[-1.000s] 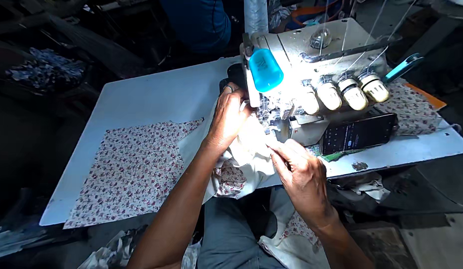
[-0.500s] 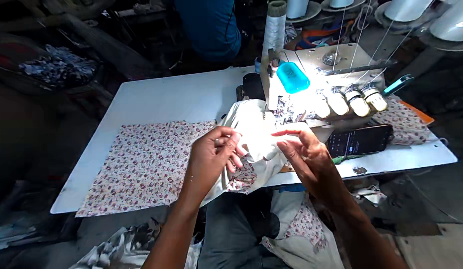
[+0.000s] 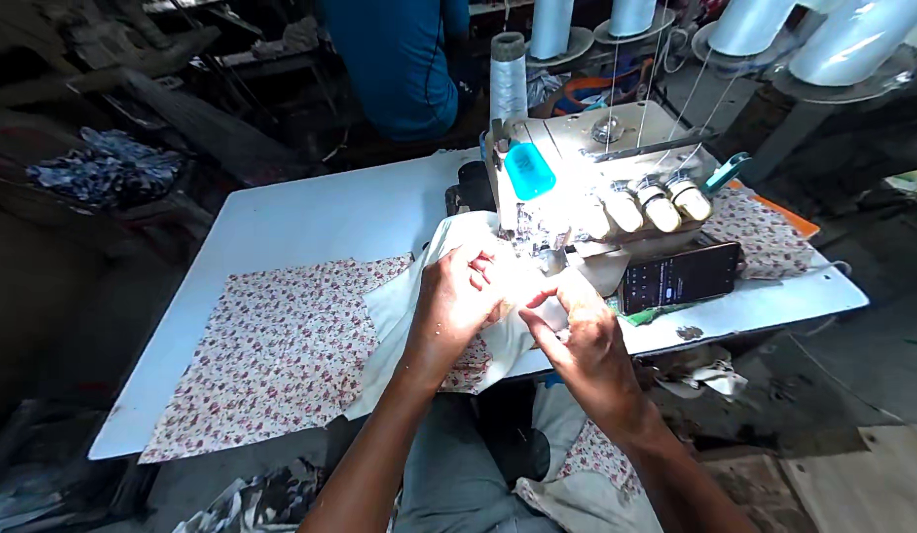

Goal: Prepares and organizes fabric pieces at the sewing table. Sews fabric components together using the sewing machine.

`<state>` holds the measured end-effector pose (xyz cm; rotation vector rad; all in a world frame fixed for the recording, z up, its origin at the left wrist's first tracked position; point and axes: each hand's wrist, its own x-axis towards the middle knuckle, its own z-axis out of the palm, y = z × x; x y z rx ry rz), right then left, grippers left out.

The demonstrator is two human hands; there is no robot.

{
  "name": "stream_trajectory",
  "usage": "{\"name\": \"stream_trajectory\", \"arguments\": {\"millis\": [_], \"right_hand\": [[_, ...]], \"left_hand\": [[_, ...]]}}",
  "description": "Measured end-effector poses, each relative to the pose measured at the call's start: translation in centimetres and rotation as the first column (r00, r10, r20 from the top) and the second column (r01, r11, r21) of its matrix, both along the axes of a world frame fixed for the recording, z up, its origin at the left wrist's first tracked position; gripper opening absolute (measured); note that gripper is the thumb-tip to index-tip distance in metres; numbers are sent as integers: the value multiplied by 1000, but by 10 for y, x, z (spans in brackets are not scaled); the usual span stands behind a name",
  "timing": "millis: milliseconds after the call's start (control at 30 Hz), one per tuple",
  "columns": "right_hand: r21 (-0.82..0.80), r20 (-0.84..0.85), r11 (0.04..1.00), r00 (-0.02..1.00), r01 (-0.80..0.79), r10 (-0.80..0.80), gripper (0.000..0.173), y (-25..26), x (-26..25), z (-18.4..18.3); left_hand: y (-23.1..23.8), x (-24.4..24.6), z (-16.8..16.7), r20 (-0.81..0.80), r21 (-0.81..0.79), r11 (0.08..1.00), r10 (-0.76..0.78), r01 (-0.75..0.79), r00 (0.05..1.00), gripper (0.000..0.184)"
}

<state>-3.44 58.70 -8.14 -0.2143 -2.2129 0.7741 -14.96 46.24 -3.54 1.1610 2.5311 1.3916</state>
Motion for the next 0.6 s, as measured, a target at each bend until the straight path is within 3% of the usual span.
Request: {"name": "stream_trajectory", "arguments": {"millis": [200,300,433,500,600], "right_hand": [[-91,-31,992,996,86,-89,19,0,0,2],[-159,-55,984,995,76,-86,18,-3,1,-1],[-277,-77,961,996,16,-39,18,-10,0,-3],[-331,-80,943,997,-9,-18,18,-13,-1,-4],[-346,-48,938,999,4,-21,20,-16,2,-7]], "left_hand": [[-6,-12,17,115,-91,996,-9,19,993,17],[-3,-23,19,128,-148,989,50,-30,991,8],[20,-48,11,225,-204,978,5,43,974,12],[28,-50,10,328,-167,983,-19,78,944,14],[33,-47,10,533,24,999,-49,43,845,28]]}}
